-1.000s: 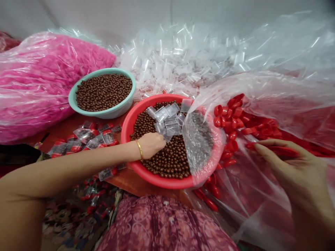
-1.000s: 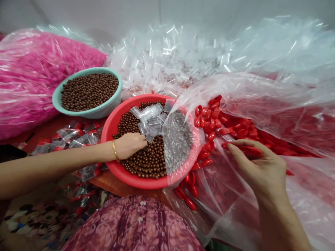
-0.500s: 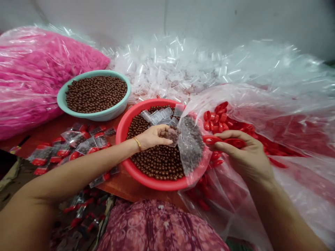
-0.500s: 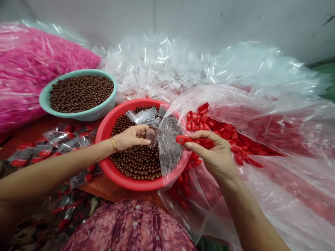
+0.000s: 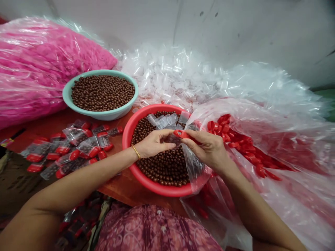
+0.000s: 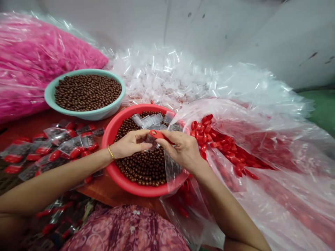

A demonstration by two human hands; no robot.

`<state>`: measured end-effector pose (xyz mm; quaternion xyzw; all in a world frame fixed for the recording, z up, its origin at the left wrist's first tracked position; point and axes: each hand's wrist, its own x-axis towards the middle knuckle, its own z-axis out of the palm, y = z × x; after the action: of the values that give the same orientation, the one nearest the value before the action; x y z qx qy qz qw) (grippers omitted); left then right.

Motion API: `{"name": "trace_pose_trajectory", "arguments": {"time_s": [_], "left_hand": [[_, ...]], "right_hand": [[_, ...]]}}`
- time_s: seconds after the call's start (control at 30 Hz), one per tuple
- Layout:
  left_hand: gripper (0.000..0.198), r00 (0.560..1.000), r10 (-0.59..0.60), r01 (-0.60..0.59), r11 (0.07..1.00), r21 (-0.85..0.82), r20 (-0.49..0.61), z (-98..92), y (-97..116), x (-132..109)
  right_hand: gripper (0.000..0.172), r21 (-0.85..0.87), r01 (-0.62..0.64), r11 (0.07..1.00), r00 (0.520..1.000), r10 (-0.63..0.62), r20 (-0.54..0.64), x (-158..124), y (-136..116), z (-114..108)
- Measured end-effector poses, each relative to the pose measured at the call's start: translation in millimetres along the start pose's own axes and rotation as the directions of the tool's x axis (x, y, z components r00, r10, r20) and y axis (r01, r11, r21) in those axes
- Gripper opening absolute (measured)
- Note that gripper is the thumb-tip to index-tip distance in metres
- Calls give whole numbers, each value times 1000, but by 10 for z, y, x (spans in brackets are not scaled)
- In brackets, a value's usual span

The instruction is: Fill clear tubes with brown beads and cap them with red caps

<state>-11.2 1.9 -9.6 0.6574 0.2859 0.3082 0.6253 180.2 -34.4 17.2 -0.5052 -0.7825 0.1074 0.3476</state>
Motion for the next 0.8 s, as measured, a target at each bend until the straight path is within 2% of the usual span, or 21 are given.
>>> {"name": "trace_pose_trajectory", "arguments": {"time_s": [0.07, 0.13, 0.23, 0.33, 0.43, 0.53, 0.6, 0.7, 0.8], "left_hand": [[34, 999, 36, -36, 998, 44, -5, 23, -11, -3], [31, 997, 71, -69, 990, 121, -18, 47, -14, -21], [27, 994, 105, -89, 954, 285, -41, 78, 4, -59], [25, 989, 134, -98, 907, 409, -60, 112, 32, -87], [25, 985, 109, -18, 833, 552, -131, 155, 45, -101], [13, 973, 51, 117, 729, 674, -224, 187, 47, -108], [6, 968, 16, 171, 685, 708, -249, 193, 48, -111], [8, 972, -16, 190, 637, 747, -233, 183, 47, -116], [13, 977, -14, 184, 564, 805, -214, 165, 40, -127]], "right_hand": [[35, -197, 58, 979, 997, -47, 60, -10, -2, -46], [40, -255, 75, 964, 990, -41, 136, -15, -20, -62], [39, -124, 31, 992, 977, -4, 212, -12, -69, -44], [36, 27, -39, 999, 973, 32, 228, -16, -132, 14], [37, 29, -45, 999, 976, 38, 214, -51, -176, 97], [37, -3, 9, 1000, 980, -8, 200, -94, -187, 169], [37, -7, 64, 998, 976, -61, 211, -111, -190, 203], [37, -95, 168, 981, 961, -142, 238, -123, -206, 253], [40, -307, 258, 916, 950, -183, 253, -130, -223, 291]]}}
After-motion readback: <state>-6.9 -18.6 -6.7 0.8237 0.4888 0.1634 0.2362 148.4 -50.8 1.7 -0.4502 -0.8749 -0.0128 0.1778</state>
